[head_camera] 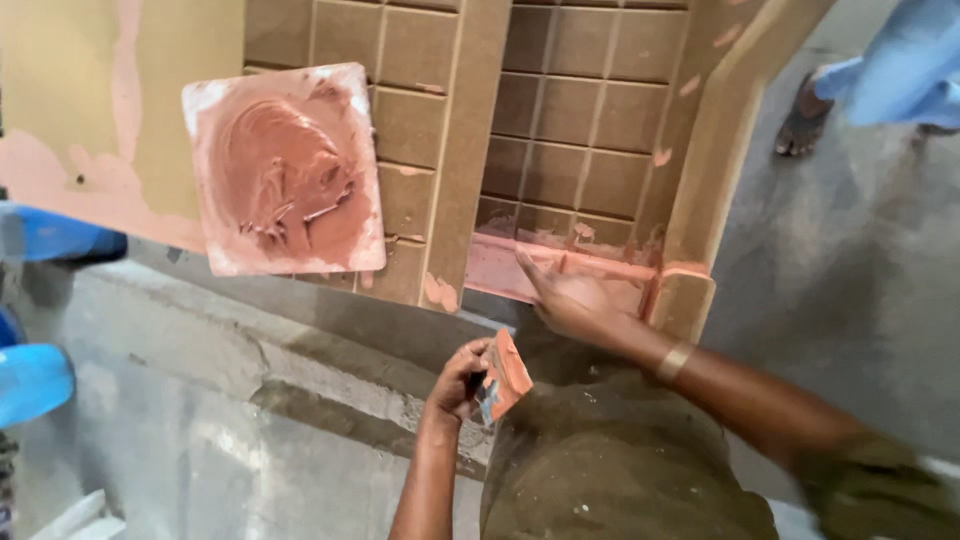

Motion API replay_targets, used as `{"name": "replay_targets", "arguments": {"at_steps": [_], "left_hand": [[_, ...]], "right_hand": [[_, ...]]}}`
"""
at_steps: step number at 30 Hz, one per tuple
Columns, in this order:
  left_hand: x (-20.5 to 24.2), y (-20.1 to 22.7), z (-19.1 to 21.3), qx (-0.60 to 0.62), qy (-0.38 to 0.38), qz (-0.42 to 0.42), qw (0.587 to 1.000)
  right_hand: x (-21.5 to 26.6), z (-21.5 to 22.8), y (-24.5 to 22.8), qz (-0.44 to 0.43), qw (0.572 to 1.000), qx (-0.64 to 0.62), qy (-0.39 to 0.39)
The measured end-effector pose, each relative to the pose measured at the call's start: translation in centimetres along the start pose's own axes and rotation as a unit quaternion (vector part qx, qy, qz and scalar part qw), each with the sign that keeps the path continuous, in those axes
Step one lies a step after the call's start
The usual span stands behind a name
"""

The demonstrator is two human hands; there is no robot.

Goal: The person uses a putty knife to scoop a pinkish filler paste from a square board and applies it to the joints and grooves of a wooden furniture frame. They smooth the filler into the crevices using the tool and their fingers to ensure the gaps are filled.

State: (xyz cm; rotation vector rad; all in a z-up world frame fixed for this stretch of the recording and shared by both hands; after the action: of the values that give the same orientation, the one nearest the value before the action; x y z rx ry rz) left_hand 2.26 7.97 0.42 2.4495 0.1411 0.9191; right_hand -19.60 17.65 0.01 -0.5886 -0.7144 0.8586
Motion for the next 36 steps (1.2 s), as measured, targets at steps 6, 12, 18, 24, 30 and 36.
{"name": "replay_targets", "arguments": {"at_steps": [6,12,18,24,30,36], "left_hand": [[2.9,-3.4,2.0,0.057,0.060,-0.042,0.996],[6.9,-7.6,6.8,0.064,0.115,-0.036,0.991],[9.5,-8.4,10.3,0.073,0.178,-0.036,0.981],[9.5,-7.8,10.0,0.085,0.129,-0.055,0.986],[7.1,-7.2,6.7,0.093,0.065,-0.071,0.991],[4.3,-6.9,2.3,0.097,0.030,-0.091,0.991]], "right_hand": [[-12.7,-13.4,-3.6,-0.182,0.971,0.121,-0.099],[-14.3,-18.7,-2.5,-0.175,0.965,0.133,-0.145],[-12.7,-16.4,-2.1,-0.176,0.965,0.184,-0.066],[-7.7,-10.6,0.1,-0.189,0.950,0.247,0.022],[-2.8,-5.4,-0.3,-0.152,0.952,0.266,-0.002],[0.8,4.5,-5.4,-0.049,0.970,0.235,-0.046]]}}
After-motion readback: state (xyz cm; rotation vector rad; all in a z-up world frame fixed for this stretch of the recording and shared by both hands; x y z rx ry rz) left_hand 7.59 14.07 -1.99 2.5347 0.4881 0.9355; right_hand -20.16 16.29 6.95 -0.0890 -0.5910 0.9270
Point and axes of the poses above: each hand's wrist, its own x-axis away from the middle knuckle, its own z-axis out of the back of the hand, y = z × x, the point moved 5 cm from there along -x, towards the middle knuckle, and after that the axes turned 15 degrees about -z, right-handed, at the moved point
